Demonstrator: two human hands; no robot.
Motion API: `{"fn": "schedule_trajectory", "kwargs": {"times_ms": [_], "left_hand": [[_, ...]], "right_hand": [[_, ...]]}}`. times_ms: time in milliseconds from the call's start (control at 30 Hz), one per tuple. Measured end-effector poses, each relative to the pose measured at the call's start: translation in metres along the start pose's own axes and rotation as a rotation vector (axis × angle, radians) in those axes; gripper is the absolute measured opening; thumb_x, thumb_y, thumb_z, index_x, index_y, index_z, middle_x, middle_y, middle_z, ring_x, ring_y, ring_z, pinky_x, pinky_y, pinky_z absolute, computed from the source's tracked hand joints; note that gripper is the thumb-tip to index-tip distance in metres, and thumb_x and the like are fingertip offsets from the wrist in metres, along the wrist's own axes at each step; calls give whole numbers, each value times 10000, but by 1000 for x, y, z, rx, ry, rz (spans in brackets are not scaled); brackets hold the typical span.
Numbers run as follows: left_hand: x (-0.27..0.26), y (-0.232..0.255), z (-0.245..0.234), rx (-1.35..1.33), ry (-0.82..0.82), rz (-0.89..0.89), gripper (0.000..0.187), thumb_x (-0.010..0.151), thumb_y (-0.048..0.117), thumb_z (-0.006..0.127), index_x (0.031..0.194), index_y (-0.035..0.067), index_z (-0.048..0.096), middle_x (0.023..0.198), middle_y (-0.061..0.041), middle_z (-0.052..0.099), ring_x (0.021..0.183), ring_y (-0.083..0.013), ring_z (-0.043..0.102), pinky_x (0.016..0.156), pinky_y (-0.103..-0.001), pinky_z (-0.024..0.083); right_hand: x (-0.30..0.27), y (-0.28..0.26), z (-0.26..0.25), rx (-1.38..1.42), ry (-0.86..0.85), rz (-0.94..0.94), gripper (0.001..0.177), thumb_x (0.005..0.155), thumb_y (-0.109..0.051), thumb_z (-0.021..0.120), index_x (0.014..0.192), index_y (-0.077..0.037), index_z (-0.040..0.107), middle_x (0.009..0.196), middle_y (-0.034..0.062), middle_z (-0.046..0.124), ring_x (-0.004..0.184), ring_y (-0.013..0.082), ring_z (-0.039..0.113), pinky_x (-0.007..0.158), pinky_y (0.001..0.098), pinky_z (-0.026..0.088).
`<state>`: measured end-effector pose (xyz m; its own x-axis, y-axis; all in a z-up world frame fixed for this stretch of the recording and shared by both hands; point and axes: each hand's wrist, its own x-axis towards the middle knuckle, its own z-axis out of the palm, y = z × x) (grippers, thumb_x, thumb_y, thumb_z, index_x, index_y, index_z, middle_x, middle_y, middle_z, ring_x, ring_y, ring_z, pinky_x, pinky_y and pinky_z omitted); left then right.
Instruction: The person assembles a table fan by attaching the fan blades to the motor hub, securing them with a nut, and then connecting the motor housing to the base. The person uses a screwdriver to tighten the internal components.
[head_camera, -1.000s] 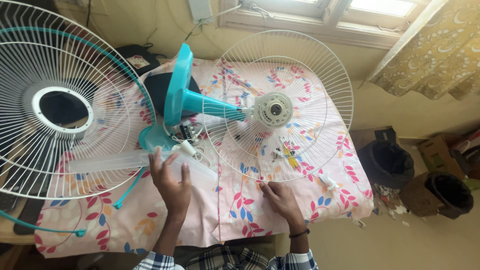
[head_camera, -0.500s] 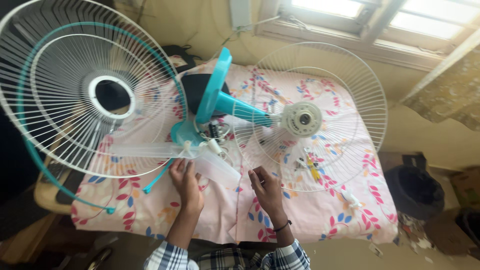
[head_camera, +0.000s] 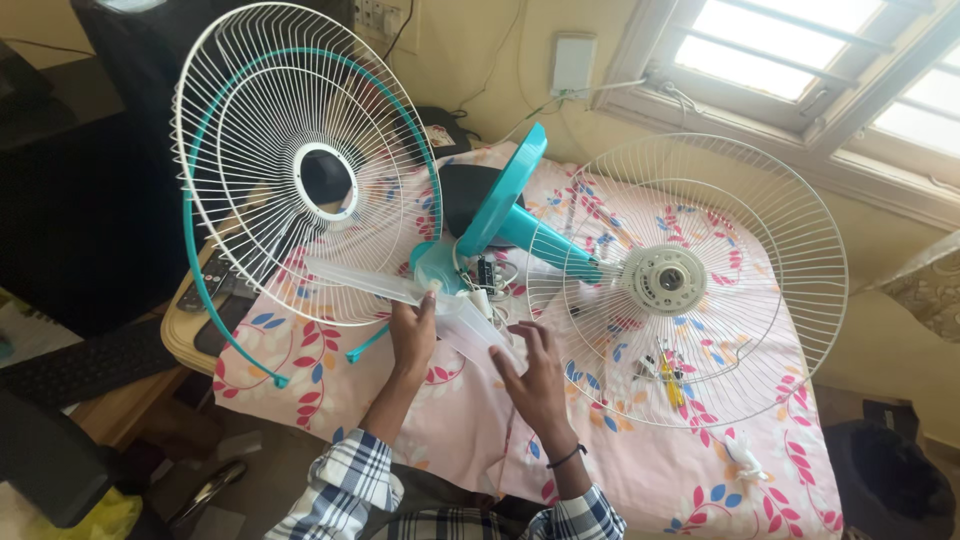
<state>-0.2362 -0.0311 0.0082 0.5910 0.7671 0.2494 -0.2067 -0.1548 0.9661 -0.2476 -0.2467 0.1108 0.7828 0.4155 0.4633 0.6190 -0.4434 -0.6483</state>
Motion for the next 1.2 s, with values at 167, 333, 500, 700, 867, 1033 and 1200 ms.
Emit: {"fn": "schedule_trajectory", "kwargs": {"times_ms": [167,333,500,700,867,1033,1200], "left_hand": [[-14,25,-9,152,2,34,438,989,209,654,1304,-57,507,1071,-212,732,941,-320,737,815,-412,547],[-26,53,-20,247,25,77,331,1028,224,627,1214,-50,622,972,-220,757,880,-358,739,779,-453,539],[-32,68,-27,227,50,125,323,1078,236,602,1186,-55,692,966,-236,751,854,-351,728,818,-450,541],[-42,98,-18,243,90,437,399,1045,133,591,1403,-41,562,1194,-219,706,1019,-358,699,868,-423,553],[-39,132,1,440,-46,916,626,839,-91,543,1450,37,587,1484,-236,604,1344,-345,643,1056,-437,581],[-34,141,43,603,-116,1235,510,920,17,635,1399,188,671,1502,-127,582,1379,-375,583,1004,-440,571],[-47,132,81,579,-256,1371,474,963,120,619,1417,253,653,1519,-83,564,1409,-369,536,1060,-475,529]], "right_hand": [[-5,-10,10,-20,-183,1,547,867,-350,790,1283,-57,591,1367,164,541,1177,357,620,938,455,522],[-8,-21,19,57,-308,-73,643,855,-324,787,1381,-70,519,1399,166,537,1222,376,603,955,459,518],[-9,-32,25,86,-261,-175,687,870,-249,796,1441,-39,477,1420,190,515,1307,429,519,1045,482,445],[-7,-29,10,146,-89,-220,554,893,-170,770,1386,-36,554,1399,166,599,1319,374,566,1077,446,455],[1,-5,-20,536,-31,27,384,994,-177,620,1335,-1,604,1283,123,710,1175,226,667,967,363,538],[-4,25,-70,1006,35,260,502,1091,-394,440,1327,18,600,1187,128,724,1049,172,698,863,342,568],[-17,41,-117,1000,-60,389,518,1033,-383,482,1367,-2,590,1194,89,732,1027,149,701,825,315,566]]}}
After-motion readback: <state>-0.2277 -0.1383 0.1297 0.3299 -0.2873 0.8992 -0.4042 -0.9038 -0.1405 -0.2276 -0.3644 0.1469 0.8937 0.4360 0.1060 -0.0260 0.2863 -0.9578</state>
